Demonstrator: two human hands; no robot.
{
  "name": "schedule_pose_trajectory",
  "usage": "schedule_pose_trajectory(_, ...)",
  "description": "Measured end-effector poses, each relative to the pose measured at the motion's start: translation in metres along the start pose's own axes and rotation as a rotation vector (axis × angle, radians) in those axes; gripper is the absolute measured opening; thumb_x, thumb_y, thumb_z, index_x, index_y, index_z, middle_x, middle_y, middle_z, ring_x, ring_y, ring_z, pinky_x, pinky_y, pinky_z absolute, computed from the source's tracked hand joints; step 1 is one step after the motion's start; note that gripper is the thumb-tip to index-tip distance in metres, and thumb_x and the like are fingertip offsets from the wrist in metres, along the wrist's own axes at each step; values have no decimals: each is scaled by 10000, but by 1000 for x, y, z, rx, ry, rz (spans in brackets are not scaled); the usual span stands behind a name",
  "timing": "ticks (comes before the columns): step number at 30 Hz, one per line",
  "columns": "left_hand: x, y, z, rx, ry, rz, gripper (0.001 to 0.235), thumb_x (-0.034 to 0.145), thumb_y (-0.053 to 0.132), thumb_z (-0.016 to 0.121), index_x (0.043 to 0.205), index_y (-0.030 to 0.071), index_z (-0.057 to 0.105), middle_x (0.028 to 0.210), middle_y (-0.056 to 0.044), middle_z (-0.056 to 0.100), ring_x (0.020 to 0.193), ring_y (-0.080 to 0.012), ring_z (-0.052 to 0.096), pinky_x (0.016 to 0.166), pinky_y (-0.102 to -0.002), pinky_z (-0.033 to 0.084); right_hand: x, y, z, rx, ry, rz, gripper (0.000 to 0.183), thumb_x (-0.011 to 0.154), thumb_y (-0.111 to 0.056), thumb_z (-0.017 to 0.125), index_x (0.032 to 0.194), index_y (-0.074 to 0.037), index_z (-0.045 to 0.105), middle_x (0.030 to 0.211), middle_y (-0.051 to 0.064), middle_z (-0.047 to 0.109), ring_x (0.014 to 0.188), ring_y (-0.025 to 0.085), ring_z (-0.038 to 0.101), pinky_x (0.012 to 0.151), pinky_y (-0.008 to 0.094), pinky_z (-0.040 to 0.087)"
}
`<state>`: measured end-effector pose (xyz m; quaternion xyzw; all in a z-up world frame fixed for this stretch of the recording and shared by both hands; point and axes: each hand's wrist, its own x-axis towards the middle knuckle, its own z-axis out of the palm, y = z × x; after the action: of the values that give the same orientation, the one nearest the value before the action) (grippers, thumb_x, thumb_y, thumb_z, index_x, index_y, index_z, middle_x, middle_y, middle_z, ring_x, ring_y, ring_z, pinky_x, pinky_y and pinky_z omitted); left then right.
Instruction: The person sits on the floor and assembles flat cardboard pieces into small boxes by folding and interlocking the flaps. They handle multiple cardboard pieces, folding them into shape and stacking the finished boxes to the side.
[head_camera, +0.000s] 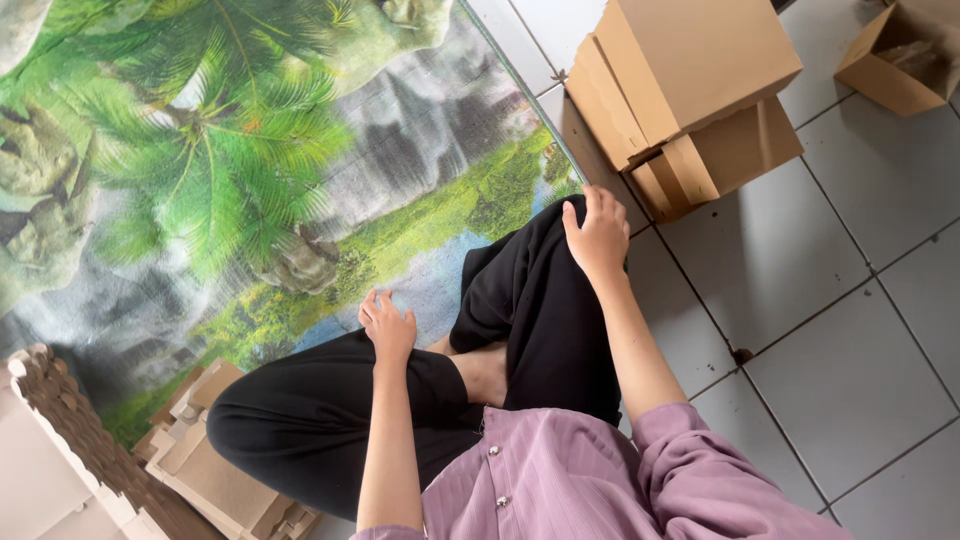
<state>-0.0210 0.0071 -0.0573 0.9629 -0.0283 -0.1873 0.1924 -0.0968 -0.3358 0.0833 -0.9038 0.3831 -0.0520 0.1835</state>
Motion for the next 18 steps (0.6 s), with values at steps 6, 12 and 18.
schedule_pose_trajectory(6, -4, 0, 3, 67, 4, 18, 556, 805, 265, 663, 1312, 171, 457, 1393, -75, 284, 1300, -343, 277, 963, -489, 452, 47, 24, 26, -102, -198, 34, 454, 924, -542, 455, 1106, -186, 668, 1085, 106, 637, 1020, 360, 592, 833, 508, 497)
schedule_pose_trajectory(12, -10, 7, 5, 185, 125, 141, 630, 770, 295, 692, 1336, 101, 494, 1414, -185, 386, 1242, -339, 446, 1074, -422, 328, 93, 26, 30, -265, -550, 85, 653, 842, -614, 375, 1197, -144, 657, 1222, 210, 615, 1163, 421, 539, 923, 566, 437)
schedule_pose_trajectory(18, -13, 13, -12, 176, 425, 377, 500, 701, 216, 693, 1164, 82, 560, 1154, -140, 571, 1110, -304, 500, 1025, -421, 311, 98, -13, 36, -453, -677, -4, 609, 907, -375, 307, 1335, -15, 546, 1316, 255, 556, 1213, 430, 511, 934, 607, 399)
